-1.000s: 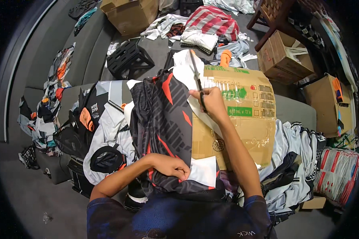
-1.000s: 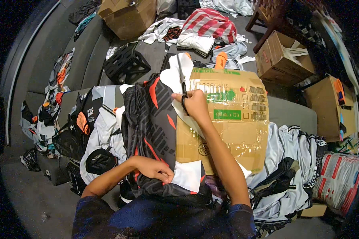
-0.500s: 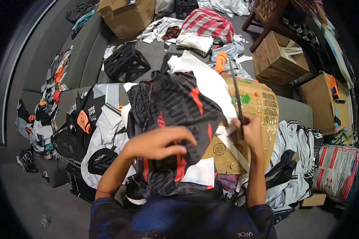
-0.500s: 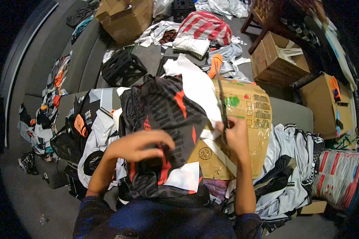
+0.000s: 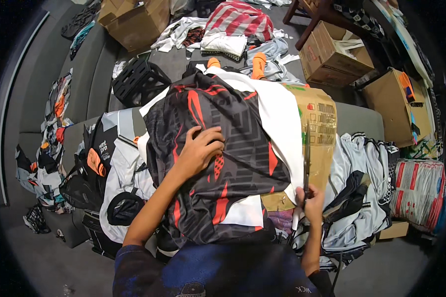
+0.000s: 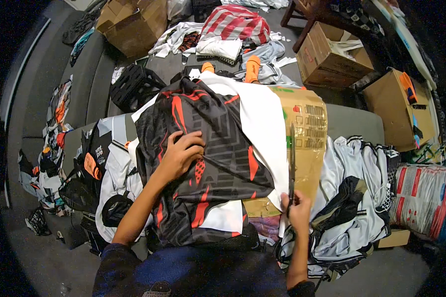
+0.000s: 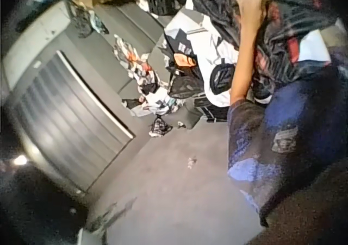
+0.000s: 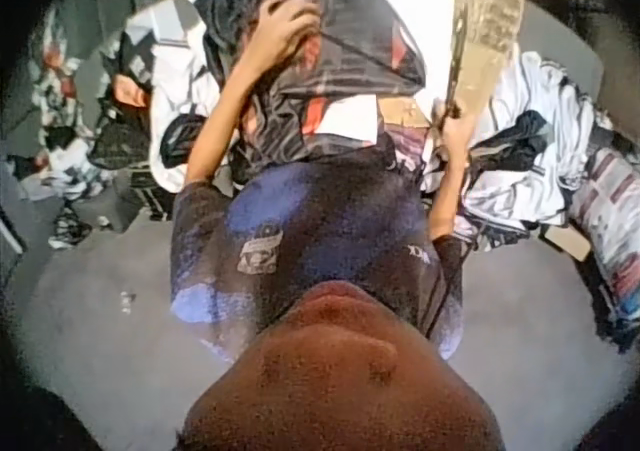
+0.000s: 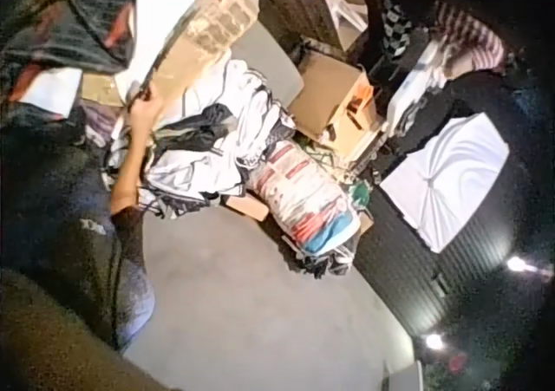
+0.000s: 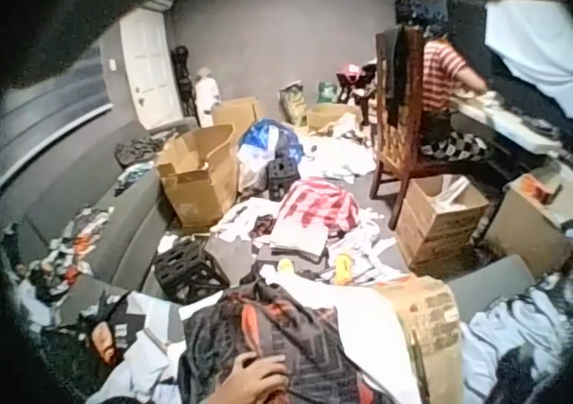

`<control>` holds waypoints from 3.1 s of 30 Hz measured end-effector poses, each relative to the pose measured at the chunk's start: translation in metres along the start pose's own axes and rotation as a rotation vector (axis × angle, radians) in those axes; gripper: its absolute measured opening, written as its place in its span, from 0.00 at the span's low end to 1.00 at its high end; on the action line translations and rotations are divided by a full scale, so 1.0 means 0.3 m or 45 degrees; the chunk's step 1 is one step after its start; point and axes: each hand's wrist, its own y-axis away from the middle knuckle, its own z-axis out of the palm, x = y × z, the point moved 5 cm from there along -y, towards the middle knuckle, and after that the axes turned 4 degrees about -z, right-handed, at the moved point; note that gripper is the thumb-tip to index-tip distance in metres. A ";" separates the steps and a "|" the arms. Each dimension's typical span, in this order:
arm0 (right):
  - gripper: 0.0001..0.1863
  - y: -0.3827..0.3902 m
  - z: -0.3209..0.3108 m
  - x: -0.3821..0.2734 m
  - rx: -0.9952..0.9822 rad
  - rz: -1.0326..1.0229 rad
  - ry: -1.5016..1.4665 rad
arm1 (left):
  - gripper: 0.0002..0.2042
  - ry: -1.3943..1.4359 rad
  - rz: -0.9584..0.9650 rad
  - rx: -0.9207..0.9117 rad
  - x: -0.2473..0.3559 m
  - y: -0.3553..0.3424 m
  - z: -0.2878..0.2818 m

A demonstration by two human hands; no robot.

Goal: Using scissors to cut along the edges of a patterned fabric bag.

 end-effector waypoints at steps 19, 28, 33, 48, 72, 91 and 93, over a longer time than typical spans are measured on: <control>0.09 -0.151 0.086 -0.159 -0.171 -0.108 0.110 | 0.06 0.598 -0.626 -1.002 0.173 0.286 -0.051; 0.09 0.009 -0.068 -0.109 -0.481 0.085 -0.447 | 0.11 0.562 -0.269 -0.550 0.167 -0.074 -0.033; 0.13 0.146 -0.022 -0.128 -0.769 0.261 -0.656 | 0.20 0.305 0.111 -0.265 0.183 -0.150 0.134; 0.21 0.062 -0.070 -0.131 -0.986 0.216 0.096 | 0.31 0.110 0.155 -0.319 0.086 -0.187 0.151; 0.20 -0.007 -0.002 -0.167 -0.968 0.146 0.172 | 0.30 0.049 0.358 -0.193 0.029 -0.255 0.184; 0.25 0.037 0.014 -0.130 -0.836 0.139 0.143 | 0.34 -0.083 0.282 -0.158 0.037 -0.260 0.165; 0.27 0.052 -0.025 -0.122 -0.804 0.144 0.154 | 0.33 -0.089 0.304 -0.117 0.046 -0.263 0.161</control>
